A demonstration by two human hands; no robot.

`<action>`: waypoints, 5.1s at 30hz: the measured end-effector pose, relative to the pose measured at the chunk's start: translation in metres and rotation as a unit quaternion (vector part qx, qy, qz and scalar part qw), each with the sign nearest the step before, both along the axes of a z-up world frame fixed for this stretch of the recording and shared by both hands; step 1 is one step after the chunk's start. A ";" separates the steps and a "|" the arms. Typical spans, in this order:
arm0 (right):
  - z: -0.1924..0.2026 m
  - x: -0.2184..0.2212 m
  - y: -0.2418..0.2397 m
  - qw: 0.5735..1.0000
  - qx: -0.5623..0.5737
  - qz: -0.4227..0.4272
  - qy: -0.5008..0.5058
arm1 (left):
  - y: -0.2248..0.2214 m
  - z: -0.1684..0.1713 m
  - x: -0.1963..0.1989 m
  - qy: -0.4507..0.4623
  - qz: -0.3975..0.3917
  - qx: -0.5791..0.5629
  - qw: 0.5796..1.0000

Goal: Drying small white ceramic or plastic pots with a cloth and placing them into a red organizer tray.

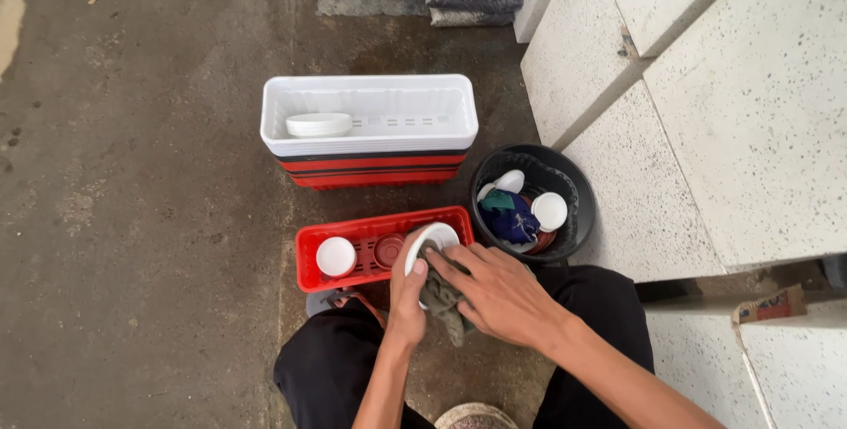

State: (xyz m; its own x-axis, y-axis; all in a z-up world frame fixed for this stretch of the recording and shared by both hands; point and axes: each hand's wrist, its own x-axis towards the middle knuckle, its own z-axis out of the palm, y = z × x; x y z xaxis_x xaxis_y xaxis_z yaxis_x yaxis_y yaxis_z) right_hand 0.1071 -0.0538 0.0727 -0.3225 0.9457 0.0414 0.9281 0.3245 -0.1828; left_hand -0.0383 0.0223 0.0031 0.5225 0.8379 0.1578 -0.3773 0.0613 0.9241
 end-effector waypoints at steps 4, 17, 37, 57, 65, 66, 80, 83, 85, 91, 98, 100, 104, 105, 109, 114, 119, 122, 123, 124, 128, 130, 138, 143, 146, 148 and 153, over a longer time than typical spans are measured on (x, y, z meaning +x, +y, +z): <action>-0.002 -0.008 -0.004 0.999 -0.003 -0.027 -0.022 | -0.003 0.001 -0.001 0.008 -0.001 -0.003 1.000; 0.022 -0.042 0.007 0.963 -0.173 -0.207 -0.022 | -0.009 -0.006 -0.003 0.096 0.018 -0.023 0.995; 0.048 -0.009 -0.005 0.766 -0.420 -0.195 0.445 | -0.022 -0.011 -0.013 0.120 0.036 0.092 0.988; 0.023 -0.043 -0.011 0.912 -0.282 -0.289 0.077 | -0.020 0.003 -0.001 0.094 -0.024 0.095 0.991; 0.016 -0.007 -0.023 0.833 -0.297 -0.175 0.433 | -0.019 -0.036 0.005 0.052 -0.006 -0.062 0.997; 0.008 -0.009 -0.026 0.888 -0.180 -0.180 0.384 | -0.017 -0.044 0.008 0.046 0.018 -0.091 0.995; -0.047 0.013 -0.023 0.788 -0.174 -0.278 0.521 | 0.016 -0.091 -0.011 0.095 0.215 -0.263 0.936; -0.068 0.023 -0.037 0.724 -0.124 -0.328 0.594 | 0.014 -0.059 -0.018 -0.074 0.207 -0.320 0.922; -0.070 0.021 -0.036 0.729 -0.125 -0.325 0.589 | 0.012 -0.059 -0.015 -0.104 0.208 -0.344 0.910; -0.081 -0.002 -0.035 0.701 -0.063 -0.346 0.620 | -0.009 -0.026 0.009 0.189 0.092 -0.088 0.974; -0.113 -0.008 -0.025 0.723 0.114 -0.463 0.500 | -0.023 -0.018 0.014 0.219 0.110 0.135 0.960; -0.120 0.005 -0.021 0.723 0.146 -0.476 0.479 | -0.025 -0.013 0.015 0.199 0.089 0.198 0.956; -0.118 0.032 -0.026 0.789 0.244 -0.404 0.394 | -0.030 -0.008 0.022 0.220 0.021 0.063 0.973; -0.113 0.035 -0.024 0.796 0.276 -0.387 0.375 | -0.031 -0.006 0.023 0.191 -0.002 -0.027 0.981; -0.115 0.017 -0.032 0.825 0.319 -0.316 0.342 | -0.028 -0.001 0.023 0.179 -0.209 -0.248 0.929; -0.115 -0.009 -0.046 0.929 0.129 -0.083 0.338 | -0.012 -0.019 0.014 -0.113 -0.074 -0.406 0.904; -0.065 -0.010 -0.028 0.927 0.037 -0.057 0.368 | -0.020 -0.043 0.002 -0.059 -0.100 -0.410 0.905; -0.054 -0.013 -0.019 0.921 -0.006 -0.100 0.377 | -0.018 -0.049 -0.005 -0.050 -0.118 -0.320 0.939; -0.055 -0.015 -0.015 0.912 -0.019 -0.142 0.385 | -0.015 -0.051 -0.009 -0.043 -0.131 -0.225 0.965; -0.062 -0.016 -0.017 0.911 -0.017 -0.141 0.387 | -0.021 -0.063 -0.011 -0.040 -0.130 -0.224 0.965; -0.102 -0.005 -0.013 0.892 0.088 -0.129 0.425 | -0.030 -0.090 -0.017 -0.128 -0.127 -0.358 0.916; -0.120 0.001 -0.012 0.891 0.101 -0.114 0.428 | -0.028 -0.087 -0.016 -0.126 -0.118 -0.417 0.892; -0.133 -0.011 0.004 0.854 -0.083 -0.036 0.512 | 0.043 -0.157 -0.039 0.118 0.374 -0.432 0.812; -0.166 0.027 0.014 0.747 -0.044 -0.300 0.591 | 0.100 -0.227 -0.036 0.504 0.350 -0.201 0.764; -0.185 0.047 0.013 0.578 -0.025 -0.450 0.680 | 0.135 -0.280 -0.030 0.601 0.317 -0.047 0.732; -0.167 0.045 0.033 0.488 -0.022 -0.507 0.710 | 0.148 -0.312 -0.034 0.617 0.307 0.013 0.724; -0.168 0.061 0.054 0.459 -0.018 -0.621 0.635 | 0.169 -0.337 -0.036 0.706 0.167 -0.097 0.682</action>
